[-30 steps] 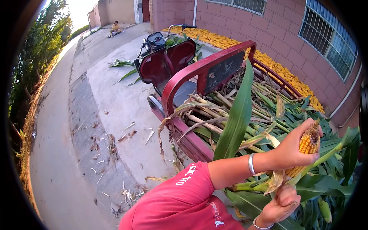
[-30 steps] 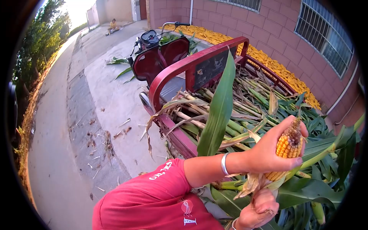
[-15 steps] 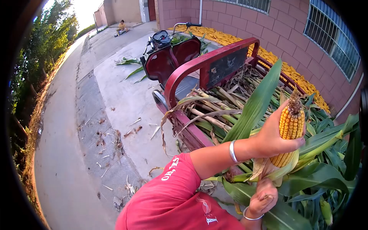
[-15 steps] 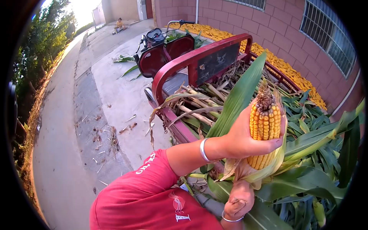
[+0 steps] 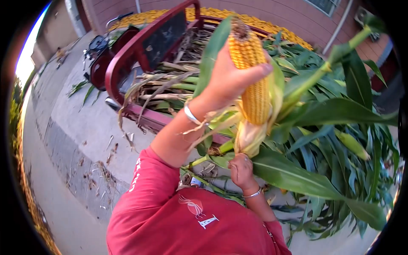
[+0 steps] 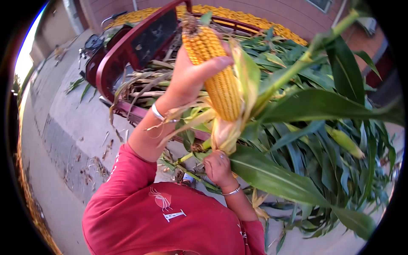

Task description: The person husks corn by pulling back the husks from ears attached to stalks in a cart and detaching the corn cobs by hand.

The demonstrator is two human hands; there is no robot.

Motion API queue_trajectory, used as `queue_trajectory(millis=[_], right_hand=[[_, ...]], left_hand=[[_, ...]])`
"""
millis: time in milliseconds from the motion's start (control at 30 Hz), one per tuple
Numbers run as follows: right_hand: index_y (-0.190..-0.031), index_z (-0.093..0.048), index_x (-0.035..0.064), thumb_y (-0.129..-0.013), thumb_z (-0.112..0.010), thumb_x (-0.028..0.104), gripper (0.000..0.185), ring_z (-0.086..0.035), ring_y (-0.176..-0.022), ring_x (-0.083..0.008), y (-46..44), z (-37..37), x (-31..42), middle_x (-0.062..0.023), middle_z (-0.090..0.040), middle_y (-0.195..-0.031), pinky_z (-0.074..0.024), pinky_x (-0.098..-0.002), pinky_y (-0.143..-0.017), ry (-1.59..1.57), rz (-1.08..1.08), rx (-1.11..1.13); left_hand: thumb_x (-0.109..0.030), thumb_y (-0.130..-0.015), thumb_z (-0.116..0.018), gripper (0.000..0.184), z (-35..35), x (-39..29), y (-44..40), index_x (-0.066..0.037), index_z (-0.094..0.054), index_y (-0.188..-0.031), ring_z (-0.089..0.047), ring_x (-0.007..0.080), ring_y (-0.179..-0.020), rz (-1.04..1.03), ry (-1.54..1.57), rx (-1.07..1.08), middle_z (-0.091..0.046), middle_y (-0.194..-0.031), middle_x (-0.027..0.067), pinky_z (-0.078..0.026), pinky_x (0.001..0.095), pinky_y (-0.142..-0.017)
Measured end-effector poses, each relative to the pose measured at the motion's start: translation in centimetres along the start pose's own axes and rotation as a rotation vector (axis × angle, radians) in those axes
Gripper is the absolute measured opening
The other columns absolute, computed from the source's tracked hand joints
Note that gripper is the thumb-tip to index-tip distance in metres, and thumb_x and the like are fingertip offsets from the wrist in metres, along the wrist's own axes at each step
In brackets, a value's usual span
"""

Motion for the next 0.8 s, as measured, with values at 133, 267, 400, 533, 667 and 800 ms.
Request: queue_trajectory(millis=[133,267,400,533,667,800], right_hand=[[-0.085,-0.057,0.0028,-0.079,-0.063,0.008,0.01,-0.056,-0.076,-0.0335,0.4,2.0,0.7,-0.0132,-0.056,-0.078,-0.0459,-0.0415,-0.074,0.018,-0.015,0.069],[-0.099,-0.058,0.001,-0.08,-0.066,0.014,0.024,-0.058,-0.089,-0.0338,-1.1,4.9,3.1,-0.0151,-0.06,-0.095,-0.0464,-0.0403,-0.08,-0.163,-0.078,0.094],[-0.12,-0.047,-0.0008,-0.071,-0.077,0.017,0.06,-0.052,-0.11,-0.0331,-5.4,10.4,4.7,-0.0188,-0.053,-0.116,-0.0419,-0.0412,-0.094,0.026,-0.079,-0.414],[-0.129,-0.039,0.0009,-0.065,-0.082,0.017,0.079,-0.048,-0.117,-0.036,-10.1,10.6,3.3,-0.0205,-0.049,-0.123,-0.0401,-0.0415,-0.099,0.14,-0.187,-0.453],[-0.128,-0.04,0.0036,-0.058,-0.085,0.02,0.085,-0.048,-0.118,-0.0378,-10.5,9.4,-0.2,-0.0207,-0.051,-0.123,-0.0402,-0.0425,-0.1,0.328,-0.224,-0.265],[-0.122,-0.049,0.0057,-0.055,-0.086,0.029,0.08,-0.049,-0.118,-0.035,-10.3,9.8,0.8,-0.0181,-0.054,-0.124,-0.036,-0.0444,-0.103,0.576,-0.093,-0.091]], left_hand=[[-0.005,-0.074,-0.075,0.036,-2.2,1.2,0.2,-0.005,-0.05,-0.101,-0.06,0.009,-0.078,-0.001,-0.126,0.038,-0.062,-0.088,0.0016,-0.05,0.0257,-0.073],[-0.005,-0.073,-0.075,0.037,-4.4,1.5,0.2,-0.005,-0.049,-0.1,-0.06,0.0094,-0.077,-0.023,-0.15,0.068,-0.061,-0.086,0.0015,-0.05,0.0255,-0.072],[-0.005,-0.073,-0.075,0.038,-5.4,1.5,0.5,-0.005,-0.048,-0.1,-0.06,0.0095,-0.077,-0.014,-0.227,0.1,-0.061,-0.085,0.0022,-0.05,0.0255,-0.072],[-0.003,-0.073,-0.075,0.039,-6.1,0.8,1.4,-0.004,-0.047,-0.101,-0.06,0.0096,-0.076,-0.046,-0.176,0.103,-0.061,-0.086,0.0026,-0.05,0.0255,-0.073],[0.003,-0.073,-0.072,0.04,-5.4,-0.3,3.1,-0.004,-0.045,-0.103,-0.06,0.0099,-0.083,-0.086,-0.096,0.095,-0.059,-0.091,0.0038,-0.05,0.025,-0.075],[0.009,-0.074,-0.067,0.043,-3.5,-1.3,4.6,-0.004,-0.045,-0.108,-0.06,0.013,-0.084,-0.084,0.033,0.061,-0.058,-0.092,0.0054,-0.05,0.028,-0.077]])
Point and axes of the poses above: each hand's wrist, its own y-axis away from the middle knuckle, its own z-axis out of the back of the hand, x = y × z, the point moved 6 cm from there along -y, towards the middle knuckle
